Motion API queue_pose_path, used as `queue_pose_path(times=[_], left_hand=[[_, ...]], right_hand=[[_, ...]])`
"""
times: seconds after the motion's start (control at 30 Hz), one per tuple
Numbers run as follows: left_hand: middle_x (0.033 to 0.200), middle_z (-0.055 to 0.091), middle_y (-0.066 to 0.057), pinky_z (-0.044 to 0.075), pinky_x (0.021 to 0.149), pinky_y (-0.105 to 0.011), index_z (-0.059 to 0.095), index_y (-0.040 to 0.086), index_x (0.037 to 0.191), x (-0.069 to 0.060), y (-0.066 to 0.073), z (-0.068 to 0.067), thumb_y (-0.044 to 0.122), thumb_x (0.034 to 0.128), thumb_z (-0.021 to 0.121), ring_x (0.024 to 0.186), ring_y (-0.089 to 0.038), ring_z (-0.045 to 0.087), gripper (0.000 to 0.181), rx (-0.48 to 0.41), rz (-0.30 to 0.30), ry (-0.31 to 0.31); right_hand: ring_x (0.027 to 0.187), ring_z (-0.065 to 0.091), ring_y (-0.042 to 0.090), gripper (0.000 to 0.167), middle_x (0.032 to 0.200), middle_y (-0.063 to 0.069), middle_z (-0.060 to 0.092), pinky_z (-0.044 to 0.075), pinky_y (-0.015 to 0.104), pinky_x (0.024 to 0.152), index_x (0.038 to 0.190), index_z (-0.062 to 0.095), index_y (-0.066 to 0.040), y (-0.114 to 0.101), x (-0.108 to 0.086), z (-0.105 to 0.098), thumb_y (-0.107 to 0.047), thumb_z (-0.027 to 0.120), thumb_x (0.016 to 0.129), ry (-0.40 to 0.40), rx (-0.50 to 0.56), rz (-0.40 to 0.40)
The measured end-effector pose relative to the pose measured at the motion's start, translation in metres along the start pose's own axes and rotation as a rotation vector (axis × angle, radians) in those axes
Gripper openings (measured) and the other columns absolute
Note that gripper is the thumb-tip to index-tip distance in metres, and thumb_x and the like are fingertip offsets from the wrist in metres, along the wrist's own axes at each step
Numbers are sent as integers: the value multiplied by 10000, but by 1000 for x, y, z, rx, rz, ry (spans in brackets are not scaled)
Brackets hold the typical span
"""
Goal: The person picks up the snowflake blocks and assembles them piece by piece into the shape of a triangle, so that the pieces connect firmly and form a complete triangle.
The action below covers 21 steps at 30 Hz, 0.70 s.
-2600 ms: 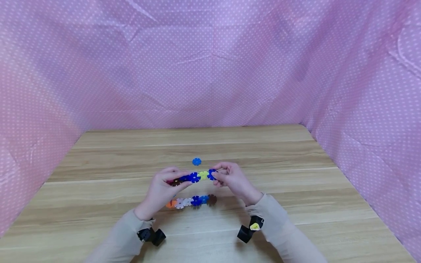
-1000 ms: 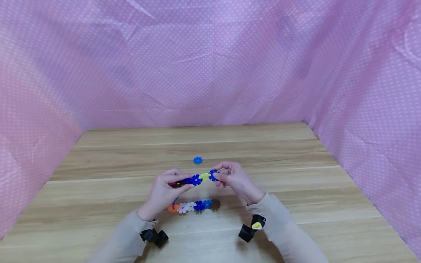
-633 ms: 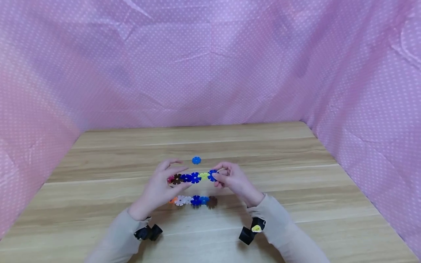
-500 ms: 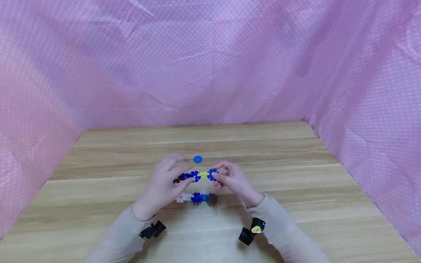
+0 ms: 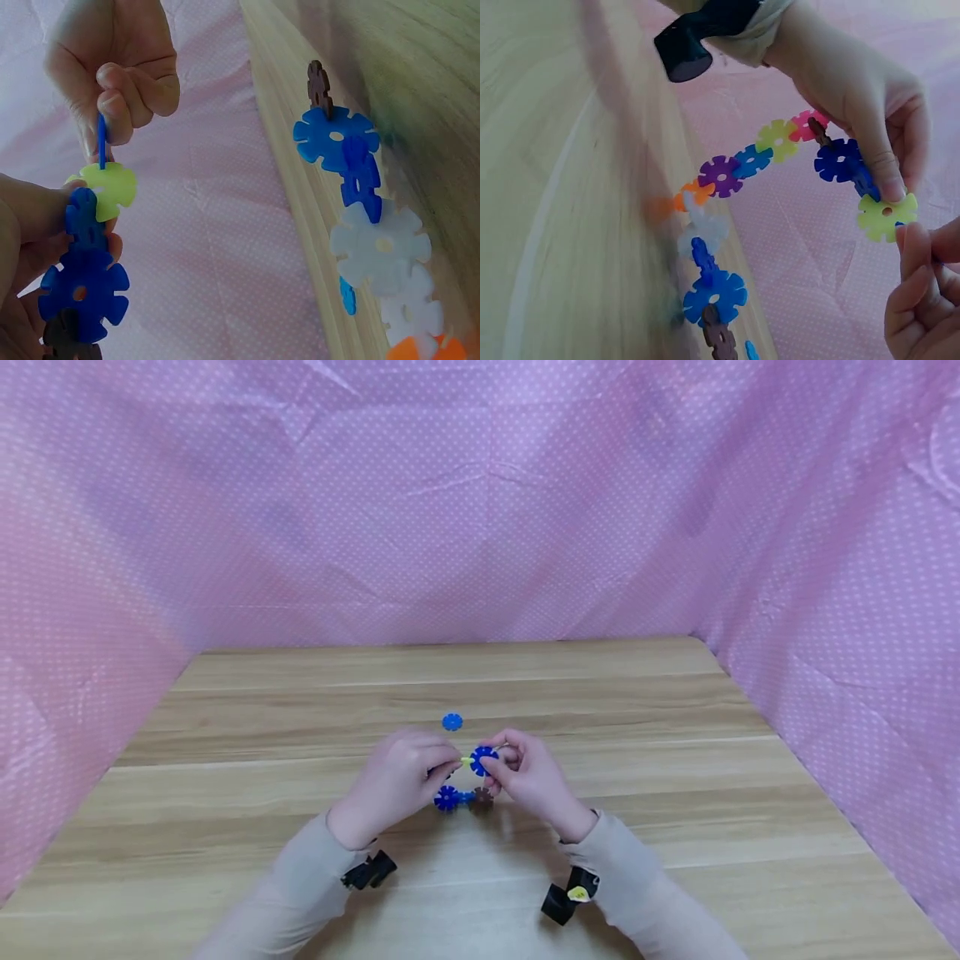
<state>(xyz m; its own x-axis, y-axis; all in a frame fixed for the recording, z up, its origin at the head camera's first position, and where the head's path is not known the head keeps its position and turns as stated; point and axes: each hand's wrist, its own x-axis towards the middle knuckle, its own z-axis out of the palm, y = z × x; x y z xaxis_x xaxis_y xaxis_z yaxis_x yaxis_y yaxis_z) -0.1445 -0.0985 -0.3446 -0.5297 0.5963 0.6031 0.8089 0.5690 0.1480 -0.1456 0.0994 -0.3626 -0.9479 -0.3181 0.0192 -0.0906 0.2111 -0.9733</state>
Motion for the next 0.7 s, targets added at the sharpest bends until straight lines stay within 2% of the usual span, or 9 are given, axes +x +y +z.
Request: queue_pose_path(times=[0.07, 0.2, 0.37, 0.53, 0.7], left_hand=[[798, 726, -3, 555, 730, -321, 746, 78, 811, 0, 0, 1, 70, 795, 742, 758, -137, 678, 18, 5, -3, -2], [794, 729, -1, 556, 728, -317, 749, 78, 805, 0, 1, 2, 76, 789, 752, 753, -137, 679, 17, 10, 4, 14], [779, 731, -7, 554, 717, -300, 750, 74, 781, 0, 1, 5, 57, 746, 783, 718, -123, 678, 51, 4, 35, 80], [748, 726, -41, 554, 703, -309, 740, 48, 751, 0, 0, 11, -27, 676, 800, 679, -138, 675, 123, -46, 72, 170], [728, 723, -53, 558, 702, -314, 738, 40, 733, 0, -2, 15, -54, 658, 794, 660, -142, 675, 134, -59, 82, 229]], right_hand=[[560, 585, 101, 192, 717, 172, 666, 561, 377, 599, 1087, 584, 87, 1, 0, -1, 22, 574, 907, -2, 8, -9], [580, 593, 69, 210, 693, 19, 665, 558, 267, 609, 1106, 556, 111, 3, 1, -6, -3, 548, 930, -58, 128, 42], [583, 589, 30, 232, 678, -73, 653, 521, 178, 601, 1114, 516, 144, 2, 2, -10, -11, 522, 941, -116, 246, 86], [558, 578, 35, 224, 667, -71, 650, 511, 170, 570, 1106, 519, 150, -3, 1, -8, 7, 527, 934, -96, 258, 93], [541, 565, 43, 211, 652, -58, 636, 506, 173, 553, 1099, 523, 147, -7, 0, -6, 21, 530, 929, -64, 240, 101]])
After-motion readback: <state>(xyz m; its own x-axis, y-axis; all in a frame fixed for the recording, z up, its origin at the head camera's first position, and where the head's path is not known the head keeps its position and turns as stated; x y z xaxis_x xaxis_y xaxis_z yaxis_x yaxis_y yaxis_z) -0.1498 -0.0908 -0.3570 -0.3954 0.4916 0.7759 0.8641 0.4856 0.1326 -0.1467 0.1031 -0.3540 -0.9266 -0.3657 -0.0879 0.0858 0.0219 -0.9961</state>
